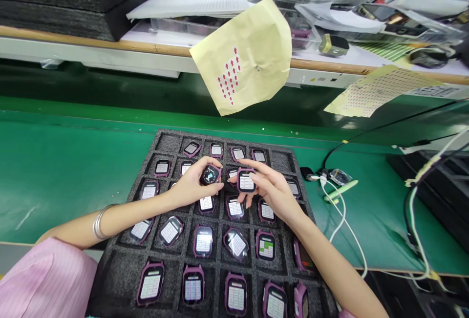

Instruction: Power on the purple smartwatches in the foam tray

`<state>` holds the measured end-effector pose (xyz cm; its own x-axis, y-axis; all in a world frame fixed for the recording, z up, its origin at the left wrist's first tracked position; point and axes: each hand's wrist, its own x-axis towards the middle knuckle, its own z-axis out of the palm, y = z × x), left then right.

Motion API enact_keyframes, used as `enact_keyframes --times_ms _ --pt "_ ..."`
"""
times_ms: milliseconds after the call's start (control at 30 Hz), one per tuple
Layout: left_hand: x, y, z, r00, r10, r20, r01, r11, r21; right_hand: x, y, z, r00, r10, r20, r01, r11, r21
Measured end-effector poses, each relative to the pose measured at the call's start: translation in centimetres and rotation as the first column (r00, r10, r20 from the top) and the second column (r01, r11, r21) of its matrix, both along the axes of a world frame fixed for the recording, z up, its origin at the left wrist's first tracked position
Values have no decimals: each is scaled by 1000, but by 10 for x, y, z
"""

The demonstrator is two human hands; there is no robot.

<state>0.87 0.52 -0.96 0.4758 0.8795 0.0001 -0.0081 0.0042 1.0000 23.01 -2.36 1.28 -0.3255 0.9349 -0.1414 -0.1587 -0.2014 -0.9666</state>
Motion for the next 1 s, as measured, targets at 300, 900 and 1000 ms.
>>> enact_keyframes --times_ms 300,900,1000 --pt "-2 0 5 988 28 -153 0 984 179 -1 0 1 1000 -7 20 7 1000 -9" --pt "-2 2 6 986 59 -156 -31 983 181 0 2 0 1000 -2 16 2 1000 3" --pt "-2 2 6 986 60 -154 -33 985 171 0 2 0 1000 2 9 -2 1000 2"
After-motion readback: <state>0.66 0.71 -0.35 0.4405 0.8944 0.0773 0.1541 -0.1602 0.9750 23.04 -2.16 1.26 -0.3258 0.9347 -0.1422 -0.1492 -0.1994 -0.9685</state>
